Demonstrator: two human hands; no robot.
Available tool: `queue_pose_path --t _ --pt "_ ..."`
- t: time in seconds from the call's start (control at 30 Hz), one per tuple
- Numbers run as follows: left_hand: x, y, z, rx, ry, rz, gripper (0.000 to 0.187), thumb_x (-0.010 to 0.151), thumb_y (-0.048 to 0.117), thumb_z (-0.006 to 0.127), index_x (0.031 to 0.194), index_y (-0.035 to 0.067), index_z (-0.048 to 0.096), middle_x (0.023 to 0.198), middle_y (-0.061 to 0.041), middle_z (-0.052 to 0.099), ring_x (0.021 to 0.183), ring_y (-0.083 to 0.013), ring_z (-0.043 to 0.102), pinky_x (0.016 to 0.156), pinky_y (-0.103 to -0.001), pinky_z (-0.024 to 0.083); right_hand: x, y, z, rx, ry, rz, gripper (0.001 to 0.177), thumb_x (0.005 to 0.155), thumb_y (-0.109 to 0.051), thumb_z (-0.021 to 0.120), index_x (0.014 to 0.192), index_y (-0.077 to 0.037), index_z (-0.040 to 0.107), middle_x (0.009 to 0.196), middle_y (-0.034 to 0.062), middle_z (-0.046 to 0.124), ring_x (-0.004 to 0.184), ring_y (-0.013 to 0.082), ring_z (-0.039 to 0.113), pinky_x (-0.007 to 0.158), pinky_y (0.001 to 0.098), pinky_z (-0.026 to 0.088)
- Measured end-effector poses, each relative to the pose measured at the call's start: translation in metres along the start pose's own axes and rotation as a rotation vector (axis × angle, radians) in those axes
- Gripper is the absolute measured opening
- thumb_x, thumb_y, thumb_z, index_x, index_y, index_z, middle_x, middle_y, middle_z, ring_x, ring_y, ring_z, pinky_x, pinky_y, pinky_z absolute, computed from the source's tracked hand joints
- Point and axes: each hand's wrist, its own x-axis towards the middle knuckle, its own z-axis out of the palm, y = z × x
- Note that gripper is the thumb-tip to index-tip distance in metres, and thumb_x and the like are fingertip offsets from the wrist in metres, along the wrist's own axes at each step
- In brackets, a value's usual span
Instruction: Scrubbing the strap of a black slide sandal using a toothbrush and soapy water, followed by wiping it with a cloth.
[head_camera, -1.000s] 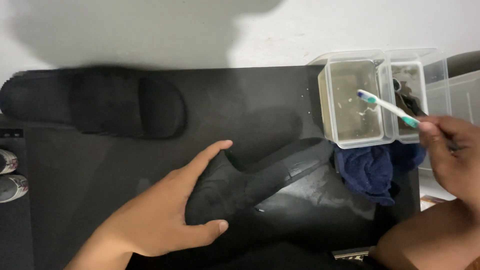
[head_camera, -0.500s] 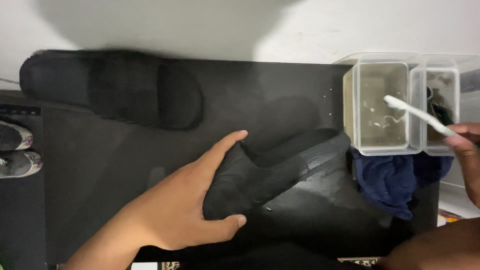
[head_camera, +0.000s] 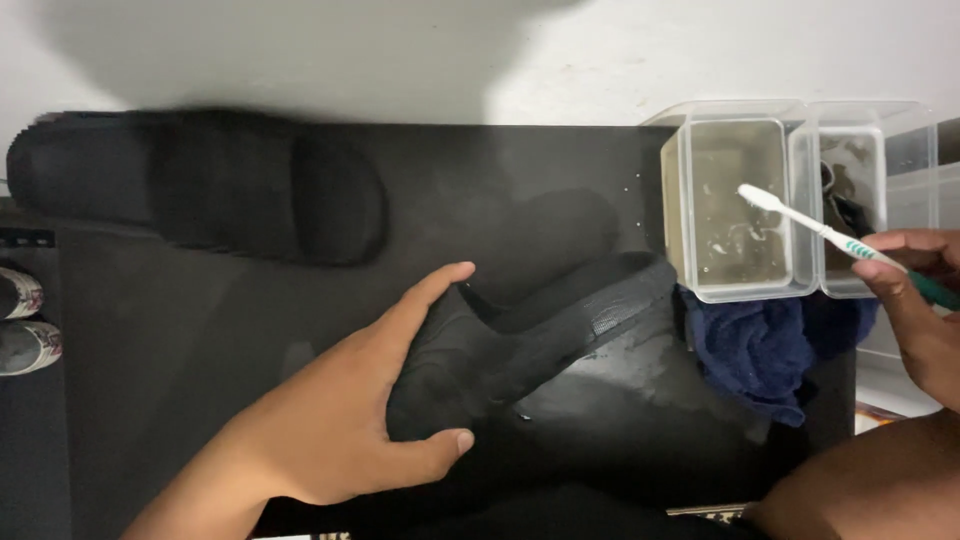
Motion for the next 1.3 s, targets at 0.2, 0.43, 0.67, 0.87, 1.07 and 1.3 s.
queue_pose_path --t 0.2,0.43,0.67,0.87,1.07,1.3 --pt "0.003 -0.008 0.003 -0.014 0.045 0.168 0.114 0.075 0.035 0.08 0.165 0.035 0.012 0.17 -0.001 0.034 0.149 -0.0209 0.042 0.11 -0.037 0.038 0.001 0.003 0.0 0.095 0.032 -0.142 0.042 0.138 -0.023 0.041 0.14 0.011 0.065 0.1 0.0144 0.059 0.096 0.0246 0.058 0.095 0.0365 0.05" --pt "0.001 0.002 0.0 0.005 0.018 0.057 0.116 0.073 0.039 0.079 0.167 0.041 0.011 0.15 0.007 0.057 0.105 -0.0134 0.062 0.094 -0.03 0.053 0.003 0.0 -0.001 0.07 0.078 -0.141 0.034 0.135 -0.021 0.048 0.142 0.008 0.062 0.113 0.0144 0.057 0.103 0.0241 0.055 0.093 0.0343 0.04" --pt "0.002 0.003 -0.002 0.037 0.002 -0.04 0.119 0.072 0.041 0.079 0.167 0.049 0.009 0.144 0.011 0.065 0.122 -0.0102 0.068 0.1 -0.029 0.052 0.001 -0.021 -0.004 0.098 0.097 -0.155 0.019 0.134 -0.01 0.054 0.142 0.006 0.062 0.135 0.0169 0.061 0.121 0.0271 0.056 0.112 0.0368 0.04" --pt "0.003 0.001 -0.002 0.022 0.005 -0.001 0.118 0.072 0.042 0.079 0.168 0.046 0.009 0.142 0.01 0.066 0.11 -0.009 0.074 0.096 -0.028 0.055 0.004 0.008 -0.001 0.049 0.071 -0.235 0.031 0.135 -0.01 0.043 0.149 0.013 0.058 0.122 0.0215 0.057 0.101 0.0279 0.053 0.091 0.0377 0.04" --pt "0.001 -0.006 -0.001 0.012 0.024 0.07 0.115 0.074 0.039 0.078 0.166 0.042 0.01 0.165 0.005 0.042 0.137 -0.016 0.056 0.103 -0.034 0.047 0.001 -0.004 -0.001 0.046 0.075 -0.116 0.041 0.139 -0.02 0.038 0.148 0.011 0.063 0.094 0.0136 0.055 0.08 0.0204 0.05 0.071 0.0325 0.034" --pt "-0.004 0.002 -0.003 0.055 -0.019 -0.079 0.118 0.073 0.045 0.076 0.169 0.051 0.007 0.132 0.009 0.07 0.098 -0.0103 0.072 0.09 -0.028 0.055 0.004 -0.015 0.001 0.03 0.083 -0.179 0.018 0.132 -0.004 0.06 0.142 0.011 0.065 0.116 0.0191 0.064 0.101 0.0259 0.06 0.086 0.0334 0.043"
